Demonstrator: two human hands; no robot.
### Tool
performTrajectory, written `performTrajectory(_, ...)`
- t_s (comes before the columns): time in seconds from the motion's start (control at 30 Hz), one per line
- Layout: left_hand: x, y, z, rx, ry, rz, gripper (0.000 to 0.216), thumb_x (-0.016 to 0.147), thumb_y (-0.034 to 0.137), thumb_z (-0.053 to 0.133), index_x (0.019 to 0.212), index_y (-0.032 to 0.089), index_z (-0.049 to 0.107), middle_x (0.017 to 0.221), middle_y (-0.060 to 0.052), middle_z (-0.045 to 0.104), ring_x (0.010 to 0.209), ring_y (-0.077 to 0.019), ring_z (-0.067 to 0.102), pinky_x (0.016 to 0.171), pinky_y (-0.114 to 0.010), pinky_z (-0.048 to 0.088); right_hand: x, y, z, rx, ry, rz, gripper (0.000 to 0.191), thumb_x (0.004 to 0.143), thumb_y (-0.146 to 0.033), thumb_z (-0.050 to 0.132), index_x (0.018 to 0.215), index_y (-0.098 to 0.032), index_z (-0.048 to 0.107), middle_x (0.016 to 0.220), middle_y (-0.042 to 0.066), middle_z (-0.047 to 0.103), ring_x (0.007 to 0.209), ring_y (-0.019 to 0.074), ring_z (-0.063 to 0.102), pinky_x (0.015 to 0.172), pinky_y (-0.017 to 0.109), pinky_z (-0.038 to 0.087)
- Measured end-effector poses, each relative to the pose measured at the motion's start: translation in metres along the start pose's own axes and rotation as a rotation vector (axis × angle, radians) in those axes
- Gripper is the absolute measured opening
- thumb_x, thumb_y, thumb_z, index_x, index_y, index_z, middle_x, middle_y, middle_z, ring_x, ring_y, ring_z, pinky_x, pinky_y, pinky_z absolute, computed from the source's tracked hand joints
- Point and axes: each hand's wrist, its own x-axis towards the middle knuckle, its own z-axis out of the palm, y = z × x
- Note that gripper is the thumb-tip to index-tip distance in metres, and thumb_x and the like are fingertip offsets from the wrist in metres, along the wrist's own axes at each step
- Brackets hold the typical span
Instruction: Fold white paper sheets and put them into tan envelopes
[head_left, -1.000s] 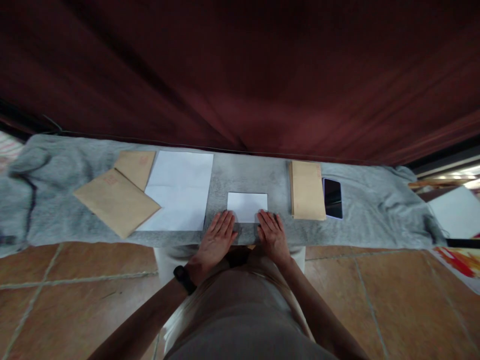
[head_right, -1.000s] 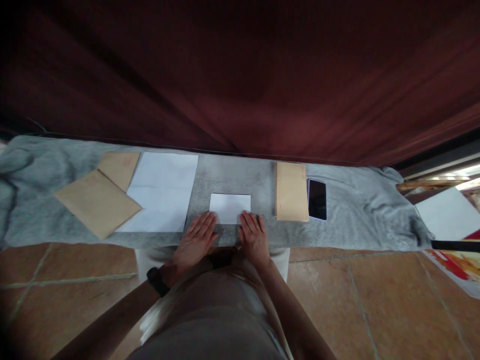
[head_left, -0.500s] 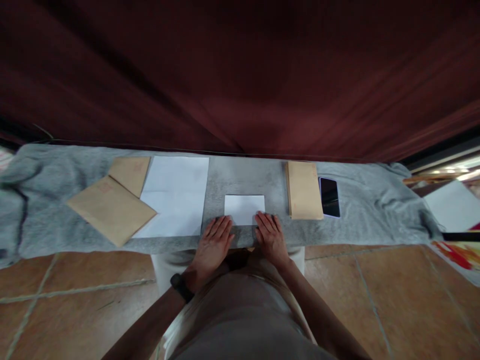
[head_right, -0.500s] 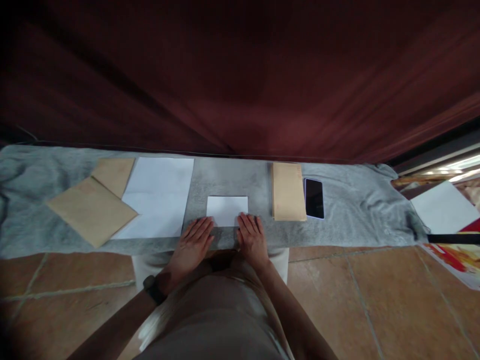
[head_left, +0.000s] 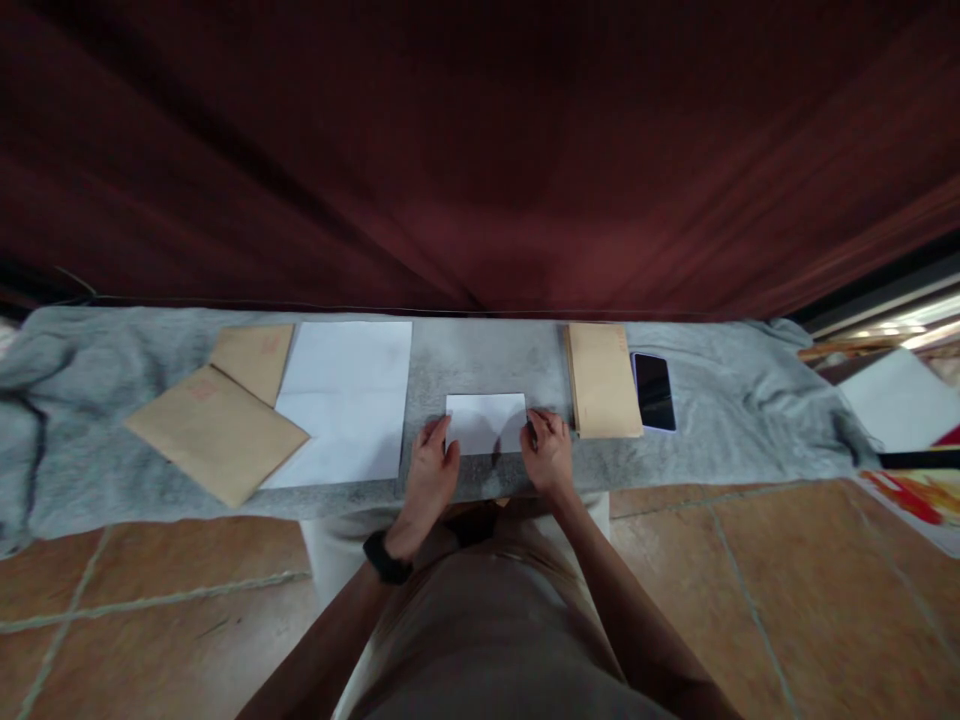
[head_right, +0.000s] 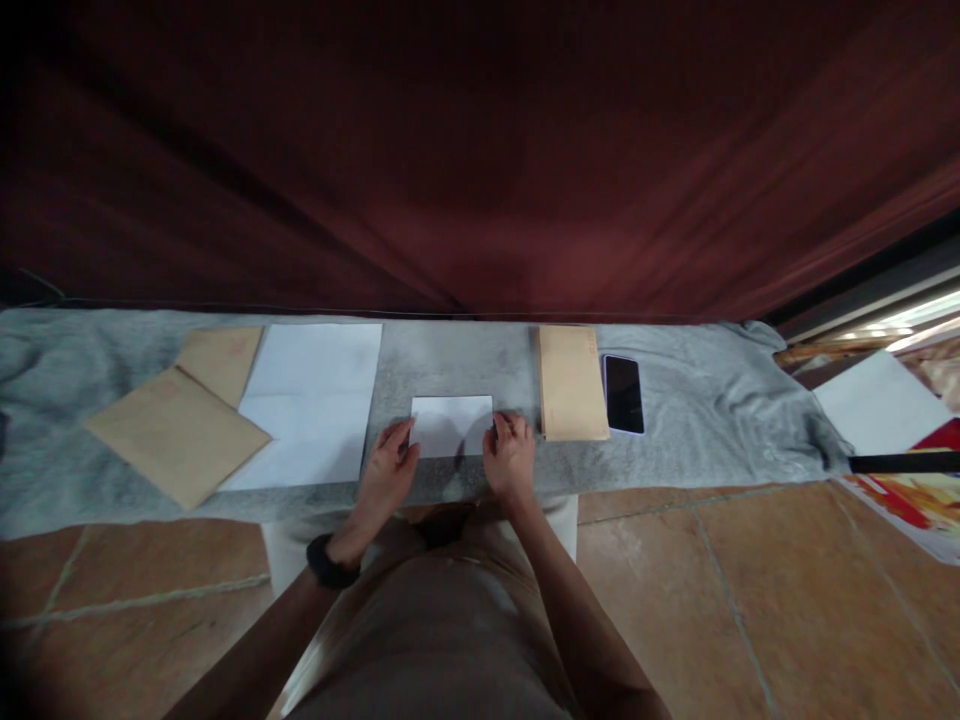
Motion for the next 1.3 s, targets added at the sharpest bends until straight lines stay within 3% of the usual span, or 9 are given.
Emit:
performTrajectory(0.1,0.006,-0.002,0.002,-0.090,0.002,-0.070,0.042,0.086,0.017,0.059,0.127,0.019,0.067,0.116,-0.010,0.066,0.103,-0.0232,0.065,0.098,-0.041,0.054,0.011,0.000,0.000,0.008,-0.029,0.036,0.031,0.095,-0.026,0.052,0.119,-0.018,0.069,0.106,0.012,0.067,0.102,0.0265,0.060,0.097,0.042,0.049)
performTrajectory(0.23,0.012,-0.005,0.004,-0.175,0.023,-0.163,0.041,0.083,0.016,0.062,0.123,0.017,0.069,0.100,-0.007,0.067,0.086,-0.0193,0.065,0.085,-0.037,0.057,0.015,0.001,0.001,0.071,-0.049,0.102,0.029,0.094,-0.026,0.052,0.116,-0.019,0.069,0.102,0.010,0.066,0.096,0.0241,0.063,0.095,0.039,0.051)
performTrajectory(0.57,0.018,-0.002,0.001,-0.211,-0.026,-0.211,0.039,0.078,0.021,0.063,0.115,0.017,0.073,0.084,-0.003,0.069,0.077,-0.0190,0.065,0.081,-0.034,0.053,0.014,0.008,0.004,0.405,0.009,0.177,0.025,0.091,-0.032,0.053,0.108,-0.020,0.066,0.096,0.008,0.069,0.086,0.0214,0.066,0.085,0.037,0.055)
performTrajectory(0.77,0.017,0.007,0.002,-0.580,-0.052,-0.317,0.028,0.070,0.024,0.067,0.096,0.018,0.073,0.088,-0.002,0.073,0.079,-0.0191,0.066,0.076,-0.030,0.052,0.012,0.011,0.006,0.570,0.018,0.241,0.038,0.087,-0.040,0.059,0.117,-0.019,0.066,0.102,0.010,0.073,0.087,0.0223,0.068,0.081,0.037,0.057)
performTrajectory(0.97,0.023,0.017,-0.005,-0.883,-0.150,-0.444,0.029,0.064,0.027,0.077,0.090,0.016,0.072,0.081,-0.001,0.073,0.070,-0.0152,0.065,0.067,-0.026,0.051,0.018,0.018,0.001,0.651,-0.105,0.297,0.034,0.085,-0.051,0.062,0.095,-0.020,0.074,0.090,0.007,0.074,0.079,0.0220,0.067,0.070,0.033,0.056)
performTrajectory(1.1,0.028,0.019,-0.005,-0.832,-0.115,-0.414,0.027,0.067,0.031,0.077,0.090,0.016,0.072,0.082,-0.002,0.073,0.071,-0.0152,0.065,0.067,-0.026,0.051,0.019,0.015,0.000,0.690,-0.192,0.270,0.038,0.088,-0.055,0.060,0.082,-0.020,0.073,0.072,0.003,0.069,0.066,0.0196,0.063,0.059,0.029,0.053)
performTrajectory(1.3,0.038,0.014,0.000,-0.678,-0.019,-0.369,0.028,0.077,0.043,0.072,0.083,0.016,0.072,0.074,-0.001,0.069,0.065,-0.0140,0.060,0.061,-0.026,0.048,0.022,0.014,0.003,0.672,-0.193,0.257,0.038,0.087,-0.055,0.058,0.080,-0.020,0.071,0.072,0.002,0.067,0.066,0.0183,0.060,0.063,0.030,0.052)
